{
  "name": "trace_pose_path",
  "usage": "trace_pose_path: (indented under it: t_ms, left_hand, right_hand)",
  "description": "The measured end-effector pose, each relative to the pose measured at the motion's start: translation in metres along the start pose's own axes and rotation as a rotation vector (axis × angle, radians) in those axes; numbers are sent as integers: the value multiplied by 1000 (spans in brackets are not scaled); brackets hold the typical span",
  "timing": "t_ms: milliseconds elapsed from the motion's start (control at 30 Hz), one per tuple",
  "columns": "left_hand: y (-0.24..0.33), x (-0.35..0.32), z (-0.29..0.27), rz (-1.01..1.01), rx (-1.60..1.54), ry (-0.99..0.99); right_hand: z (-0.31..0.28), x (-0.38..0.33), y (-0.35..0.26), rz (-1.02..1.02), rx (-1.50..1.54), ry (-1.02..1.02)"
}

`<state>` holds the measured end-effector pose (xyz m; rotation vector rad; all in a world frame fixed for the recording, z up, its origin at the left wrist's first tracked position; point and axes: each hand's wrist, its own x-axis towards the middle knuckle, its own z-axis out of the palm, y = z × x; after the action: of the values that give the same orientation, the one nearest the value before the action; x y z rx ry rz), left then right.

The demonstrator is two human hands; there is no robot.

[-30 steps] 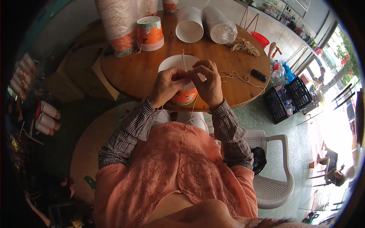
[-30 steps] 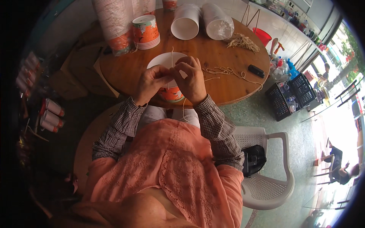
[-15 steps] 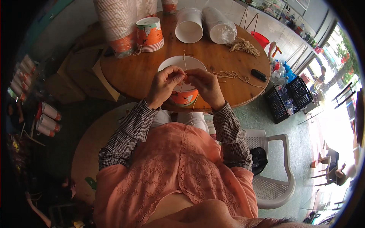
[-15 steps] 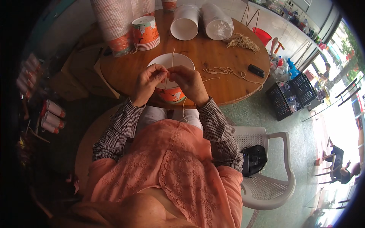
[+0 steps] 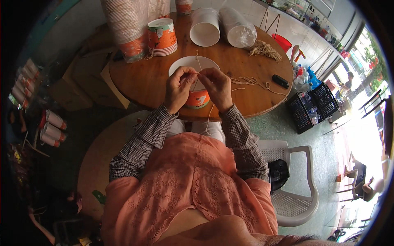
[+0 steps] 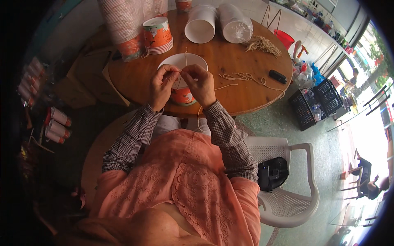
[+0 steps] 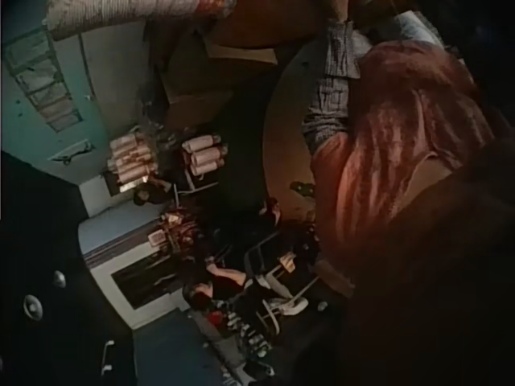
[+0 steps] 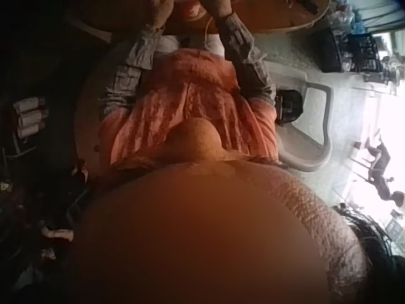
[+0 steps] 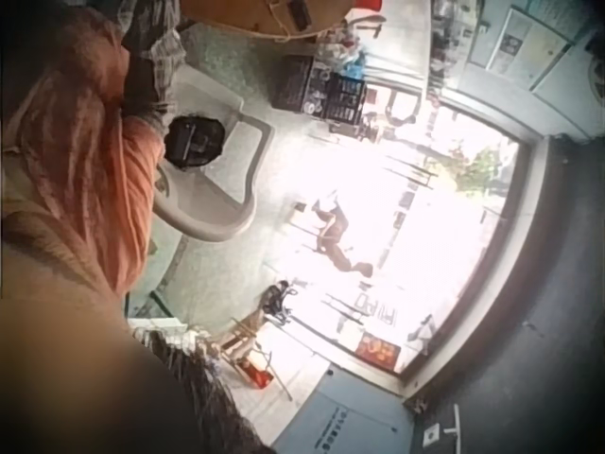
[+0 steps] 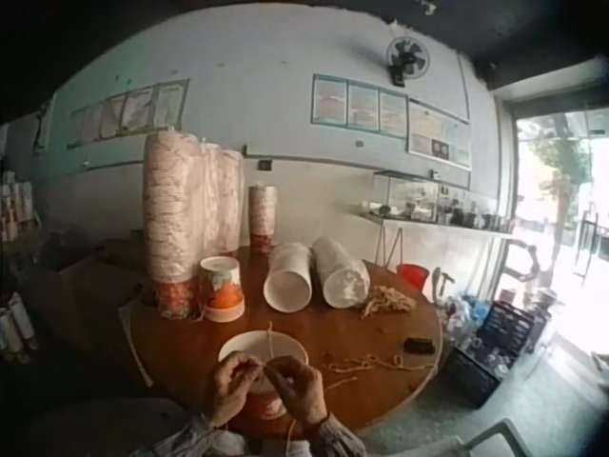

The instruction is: The person is attaching strings to small decorative paper buckets.

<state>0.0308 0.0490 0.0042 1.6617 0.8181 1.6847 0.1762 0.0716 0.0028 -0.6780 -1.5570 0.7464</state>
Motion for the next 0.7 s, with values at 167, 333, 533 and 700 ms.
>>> trace_pose_path:
  t_ms: [167, 333, 533, 700]
  left_hand:
    - [-7, 6, -2, -35, -37, 49]
    - [-3, 10, -3, -47, 12, 35]
    - [-3, 11, -9, -95, 118, -10]
    - [-7, 8, -8, 48, 266, 43]
  right_hand:
    - [6, 2, 3, -19, -86, 12]
    - [10, -2, 13, -148, -94, 74]
    - [10, -1, 14, -201, -63, 101]
    - [11, -1, 17, -175, -3, 96]
